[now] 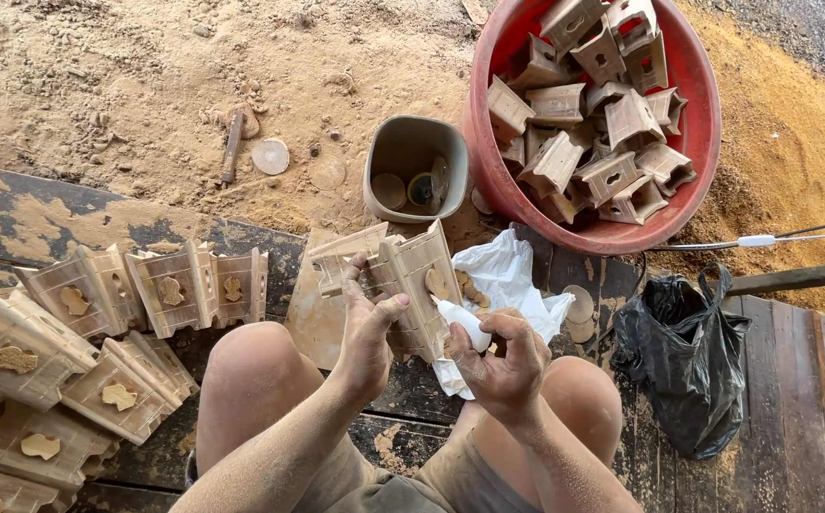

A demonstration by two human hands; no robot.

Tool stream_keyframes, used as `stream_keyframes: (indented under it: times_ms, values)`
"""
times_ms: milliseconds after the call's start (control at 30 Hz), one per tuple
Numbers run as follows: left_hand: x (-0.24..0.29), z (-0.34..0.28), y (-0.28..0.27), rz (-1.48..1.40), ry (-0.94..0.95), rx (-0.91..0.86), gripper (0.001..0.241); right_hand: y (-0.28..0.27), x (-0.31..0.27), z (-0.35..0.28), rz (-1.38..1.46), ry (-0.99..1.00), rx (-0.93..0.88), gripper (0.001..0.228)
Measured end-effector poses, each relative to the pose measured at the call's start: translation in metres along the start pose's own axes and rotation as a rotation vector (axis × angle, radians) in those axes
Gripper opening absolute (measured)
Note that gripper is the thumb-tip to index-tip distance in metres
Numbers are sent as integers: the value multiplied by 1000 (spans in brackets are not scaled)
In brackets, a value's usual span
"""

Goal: Applying glue to small wooden decorative pieces and attaching them to larger wooden frames in a workshop.

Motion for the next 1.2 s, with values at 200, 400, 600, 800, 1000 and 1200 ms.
stream_keyframes:
  times_ms: [200, 400, 600, 800, 1000, 1200]
  values:
    - [3, 0, 2, 17, 9, 0, 89, -2, 12, -12, -2, 34, 8, 31]
    - [8, -2, 7, 48, -46, 34, 85, -2, 15, -11, 121, 128, 50, 34]
    - [2, 11, -15, 122, -160, 111, 69, -52, 42, 12, 668, 635, 372, 28]
    - [7, 5, -10, 235, -273, 97, 74, -142, 77, 0, 750, 585, 426, 38]
    - [2, 4, -18, 203, -371, -30, 60, -180, 240, -158, 420, 851, 679, 35]
    - [-1, 6, -30, 227, -314, -105, 65, -184, 270, -211, -9, 1184, 485, 21]
Point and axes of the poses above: each hand's wrist, its own z-axis towards the middle knuckle, its own y-axis out of the palm, x = y × z, the point moved 5 cm from there along z, towards the middle knuckle, and after that the axes turned 3 degrees about -x, right-handed, at the moved point
